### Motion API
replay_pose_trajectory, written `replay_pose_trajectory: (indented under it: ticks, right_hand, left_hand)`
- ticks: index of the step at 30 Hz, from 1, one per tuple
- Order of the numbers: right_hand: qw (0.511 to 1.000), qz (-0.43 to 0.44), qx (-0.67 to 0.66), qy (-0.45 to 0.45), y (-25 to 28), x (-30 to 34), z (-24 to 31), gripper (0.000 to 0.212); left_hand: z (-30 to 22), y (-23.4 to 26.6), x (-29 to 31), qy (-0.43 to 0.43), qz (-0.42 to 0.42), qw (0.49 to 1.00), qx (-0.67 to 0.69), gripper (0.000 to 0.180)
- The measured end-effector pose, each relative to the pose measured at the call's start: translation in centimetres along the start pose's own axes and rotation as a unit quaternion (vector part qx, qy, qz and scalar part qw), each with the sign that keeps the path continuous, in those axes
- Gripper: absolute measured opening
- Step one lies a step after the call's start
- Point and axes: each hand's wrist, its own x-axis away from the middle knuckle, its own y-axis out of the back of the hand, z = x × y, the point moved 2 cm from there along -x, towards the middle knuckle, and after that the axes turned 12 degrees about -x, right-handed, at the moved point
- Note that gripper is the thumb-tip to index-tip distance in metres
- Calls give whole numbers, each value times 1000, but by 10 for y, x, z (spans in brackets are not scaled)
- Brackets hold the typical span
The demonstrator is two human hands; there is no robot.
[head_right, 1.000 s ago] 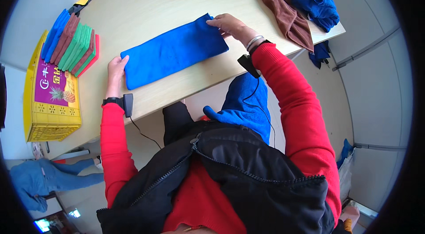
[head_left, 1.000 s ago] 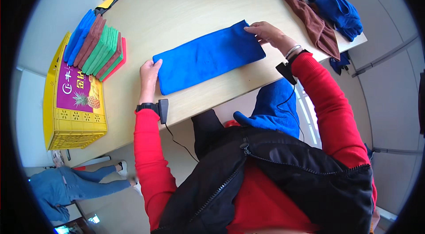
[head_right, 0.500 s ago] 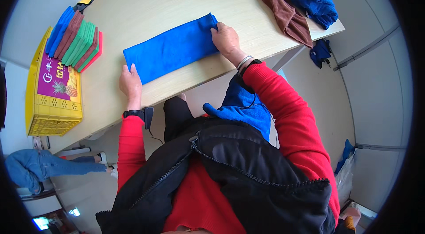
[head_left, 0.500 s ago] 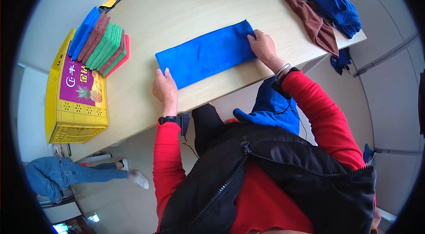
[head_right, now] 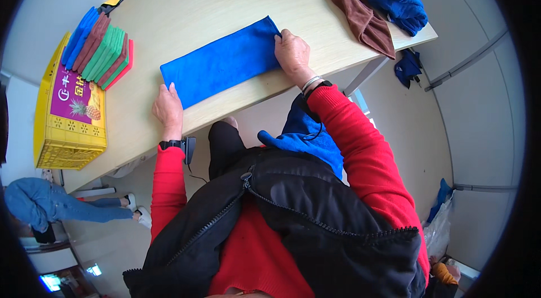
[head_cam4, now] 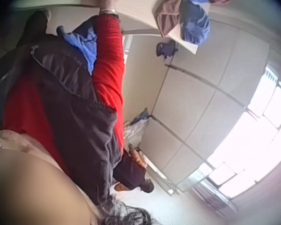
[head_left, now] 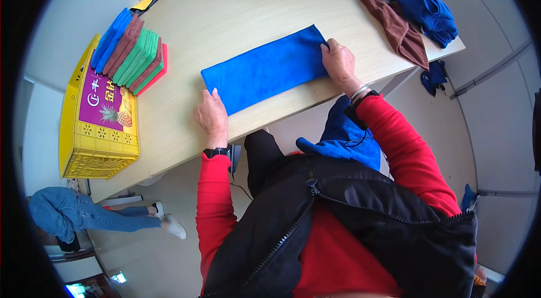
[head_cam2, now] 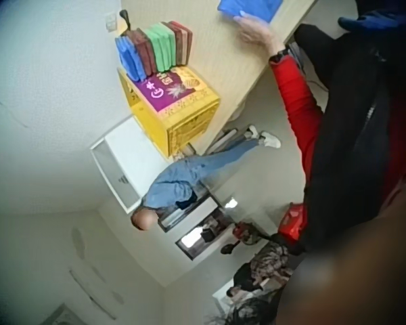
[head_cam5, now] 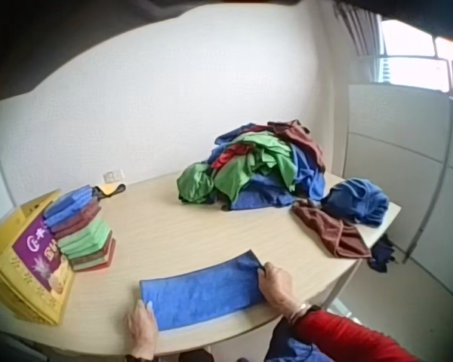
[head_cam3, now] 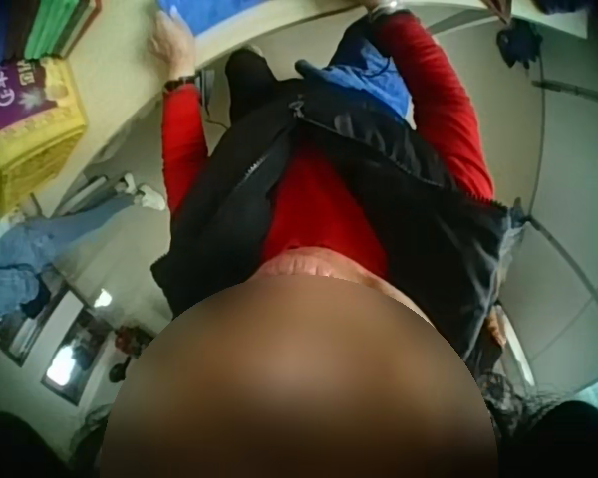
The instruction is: Fold pieces of blue cloth on a table.
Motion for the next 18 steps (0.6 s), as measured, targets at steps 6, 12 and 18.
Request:
replay_pose_trajectory:
  ticks: [6, 12, 18]
  right_hand:
    - [998, 30, 48, 22, 0, 3, 1, 26]
    - [996, 44, 66, 42, 4, 5, 0, 25]
    - [996, 46, 67, 44, 5, 7, 1, 24]
  left_hand:
    - [-1, 1, 2, -3, 13, 1000, -9, 32]
    - [-1, 2, 3, -25, -7, 1000, -16, 30]
    - [2, 1, 4, -39, -32, 998, -34, 23]
